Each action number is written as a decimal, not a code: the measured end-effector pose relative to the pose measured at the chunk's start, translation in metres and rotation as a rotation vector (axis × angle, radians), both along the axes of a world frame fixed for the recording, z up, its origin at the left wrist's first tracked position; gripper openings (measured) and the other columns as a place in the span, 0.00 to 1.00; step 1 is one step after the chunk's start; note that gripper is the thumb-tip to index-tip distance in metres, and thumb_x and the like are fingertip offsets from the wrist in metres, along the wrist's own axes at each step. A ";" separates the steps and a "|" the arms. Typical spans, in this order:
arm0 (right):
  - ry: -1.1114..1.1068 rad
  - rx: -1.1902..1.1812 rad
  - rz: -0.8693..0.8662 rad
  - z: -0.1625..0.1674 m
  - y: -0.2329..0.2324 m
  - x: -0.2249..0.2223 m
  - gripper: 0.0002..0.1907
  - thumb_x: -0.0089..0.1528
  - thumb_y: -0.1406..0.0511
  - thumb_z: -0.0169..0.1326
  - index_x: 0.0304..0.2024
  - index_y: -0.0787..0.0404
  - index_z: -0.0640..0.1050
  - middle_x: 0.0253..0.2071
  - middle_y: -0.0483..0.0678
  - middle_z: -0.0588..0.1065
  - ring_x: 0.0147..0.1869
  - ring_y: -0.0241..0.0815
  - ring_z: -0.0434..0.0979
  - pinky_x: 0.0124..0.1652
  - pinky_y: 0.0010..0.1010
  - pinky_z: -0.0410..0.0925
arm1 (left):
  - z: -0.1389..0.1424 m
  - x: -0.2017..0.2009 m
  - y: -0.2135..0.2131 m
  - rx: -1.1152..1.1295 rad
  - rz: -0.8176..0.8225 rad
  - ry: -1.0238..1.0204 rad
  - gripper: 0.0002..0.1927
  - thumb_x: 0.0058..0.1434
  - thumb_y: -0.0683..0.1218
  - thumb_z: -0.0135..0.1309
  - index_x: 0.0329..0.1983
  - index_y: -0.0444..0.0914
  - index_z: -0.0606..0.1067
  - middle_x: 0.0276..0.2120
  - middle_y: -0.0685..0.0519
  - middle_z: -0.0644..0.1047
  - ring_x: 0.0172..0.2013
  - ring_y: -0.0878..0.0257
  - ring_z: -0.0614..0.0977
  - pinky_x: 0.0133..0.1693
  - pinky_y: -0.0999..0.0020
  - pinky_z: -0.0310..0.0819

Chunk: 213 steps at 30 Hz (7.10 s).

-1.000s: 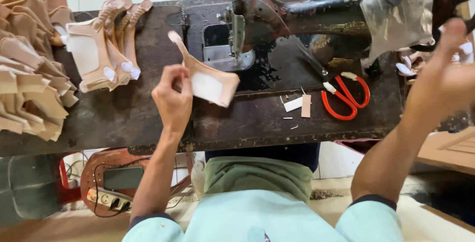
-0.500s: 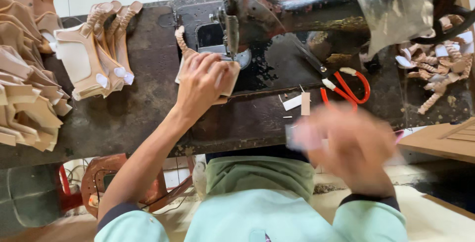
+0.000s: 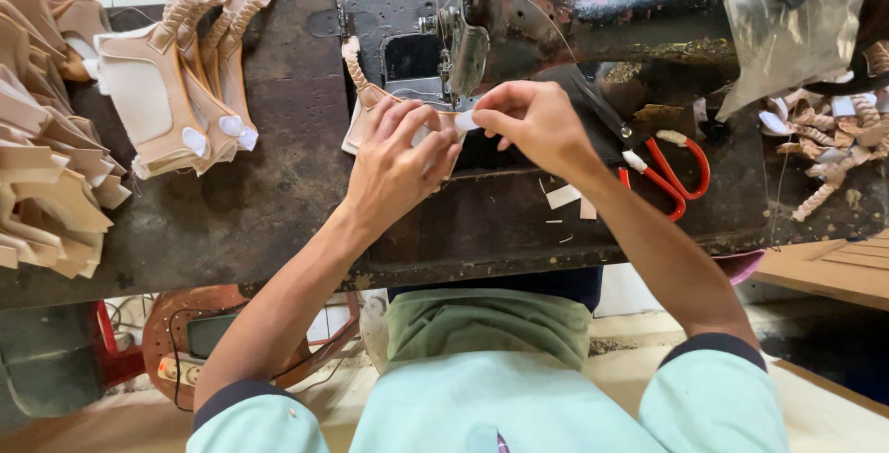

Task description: The person uses a sewing machine to stitch beige shoe parts, repeatedly aligning pieces under the needle, sewing, and trimming threads with scissors. Finished pieces are stacked on the table.

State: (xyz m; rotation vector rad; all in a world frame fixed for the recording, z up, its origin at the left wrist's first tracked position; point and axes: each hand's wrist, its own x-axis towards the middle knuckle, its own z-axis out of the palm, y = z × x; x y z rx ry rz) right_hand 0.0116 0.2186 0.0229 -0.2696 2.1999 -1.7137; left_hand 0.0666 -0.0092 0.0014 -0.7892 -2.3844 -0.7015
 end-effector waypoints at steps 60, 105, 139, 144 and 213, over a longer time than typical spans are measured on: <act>0.161 -0.025 -0.011 -0.023 -0.001 -0.009 0.08 0.60 0.67 0.63 0.39 0.64 0.81 0.32 0.44 0.80 0.31 0.29 0.78 0.27 0.22 0.73 | -0.003 -0.009 -0.007 0.013 -0.121 0.059 0.14 0.59 0.50 0.63 0.38 0.34 0.76 0.47 0.43 0.79 0.54 0.47 0.78 0.58 0.49 0.71; 0.027 0.148 0.006 -0.018 -0.002 -0.027 0.12 0.59 0.64 0.67 0.29 0.63 0.78 0.29 0.45 0.80 0.30 0.30 0.80 0.26 0.22 0.70 | 0.003 0.007 -0.003 -0.023 -0.071 -0.020 0.15 0.64 0.47 0.63 0.48 0.32 0.78 0.50 0.47 0.76 0.53 0.49 0.78 0.53 0.55 0.75; 1.191 0.369 -0.373 0.084 0.133 0.016 0.01 0.71 0.73 0.58 0.43 0.68 0.79 0.42 0.53 0.80 0.44 0.42 0.82 0.45 0.31 0.75 | 0.004 -0.003 0.006 -0.170 -0.042 -0.056 0.21 0.65 0.41 0.55 0.61 0.30 0.74 0.53 0.46 0.73 0.58 0.52 0.74 0.59 0.56 0.70; 1.203 0.883 -0.669 0.064 0.240 -0.044 0.16 0.75 0.63 0.51 0.49 0.73 0.80 0.43 0.58 0.82 0.42 0.51 0.82 0.41 0.37 0.74 | 0.005 -0.005 0.006 -0.150 -0.055 -0.057 0.21 0.63 0.40 0.56 0.60 0.30 0.74 0.53 0.47 0.73 0.58 0.52 0.74 0.59 0.56 0.70; 1.001 0.085 0.091 -0.070 0.024 -0.063 0.16 0.68 0.73 0.64 0.57 0.59 0.79 0.55 0.48 0.80 0.54 0.43 0.84 0.52 0.30 0.76 | 0.009 -0.010 -0.009 -0.010 -0.032 -0.279 0.17 0.62 0.33 0.55 0.54 0.35 0.78 0.45 0.45 0.75 0.47 0.46 0.76 0.51 0.54 0.73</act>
